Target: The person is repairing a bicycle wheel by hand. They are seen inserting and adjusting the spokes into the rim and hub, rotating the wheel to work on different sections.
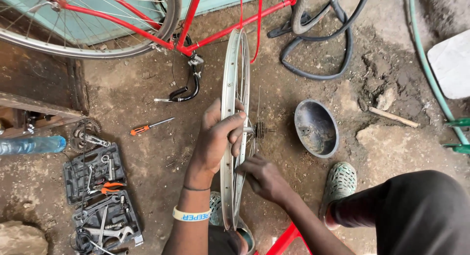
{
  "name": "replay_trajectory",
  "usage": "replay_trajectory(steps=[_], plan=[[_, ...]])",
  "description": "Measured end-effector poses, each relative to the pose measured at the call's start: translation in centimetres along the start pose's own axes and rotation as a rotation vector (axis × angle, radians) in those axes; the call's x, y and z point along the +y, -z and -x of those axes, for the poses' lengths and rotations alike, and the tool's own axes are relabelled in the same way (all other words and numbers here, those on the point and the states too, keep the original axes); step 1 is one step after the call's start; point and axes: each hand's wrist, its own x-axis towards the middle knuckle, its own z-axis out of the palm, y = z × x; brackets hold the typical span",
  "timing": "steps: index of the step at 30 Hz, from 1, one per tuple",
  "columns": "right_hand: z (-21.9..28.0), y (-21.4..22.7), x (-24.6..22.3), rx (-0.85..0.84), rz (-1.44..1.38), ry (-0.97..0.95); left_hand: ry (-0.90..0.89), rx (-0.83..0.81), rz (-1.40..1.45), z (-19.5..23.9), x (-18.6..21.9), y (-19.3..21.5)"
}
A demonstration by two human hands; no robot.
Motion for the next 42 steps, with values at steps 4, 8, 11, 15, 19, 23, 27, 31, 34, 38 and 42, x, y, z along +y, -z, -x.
replay_trajectory(steps=[4, 8, 11, 15, 19, 23, 27, 31, 34, 38, 42], plan=[[-2.9, 0.9, 2.9, 0.354, -0.122, -0.119, 0.012, 0.010, 0.024, -0.6, 0.0, -0.2], [-9.2, 3.5, 5.1, 0.568, -0.063, -0.464, 0.033, -0.067, 0.038, -0.6, -0.9, -1.1], [-13.0, 3.0, 13.7, 0.457, -0.095, -0.536, 0.040, -0.097, 0.030, -0.7, -1.5, -1.8], [-13.7, 2.5, 15.4, 0.403, -0.144, -0.558, 0.027, -0.101, 0.015, -1.5, -2.0, -1.8], [-12.6, 2.4, 13.1, 0.365, -0.097, -0.494, -0.015, 0.001, 0.047, -1.9, -2.1, -1.4], [-11.4, 1.6, 11.8, 0.354, -0.141, -0.378, -0.044, 0.048, 0.058, -1.5, -2.0, -1.4], [-9.6, 2.0, 8.0, 0.464, -0.133, -0.241, -0.061, 0.091, 0.103, -1.6, -1.8, -1.0], [-3.5, 0.1, 4.6, 0.374, -0.118, -0.109, -0.061, 0.135, 0.067, -1.3, -1.5, -0.6], [1.2, -2.8, 4.8, 0.278, -0.026, 0.003, -0.075, 0.142, 0.077, -1.2, -1.4, -0.8], [2.9, -3.6, 4.8, 0.192, 0.046, 0.019, -0.089, 0.157, 0.123, -0.8, -1.4, -1.0], [6.2, -5.6, 8.0, 0.091, 0.198, 0.031, -0.116, 0.146, 0.094, -1.2, -0.5, -0.7]])
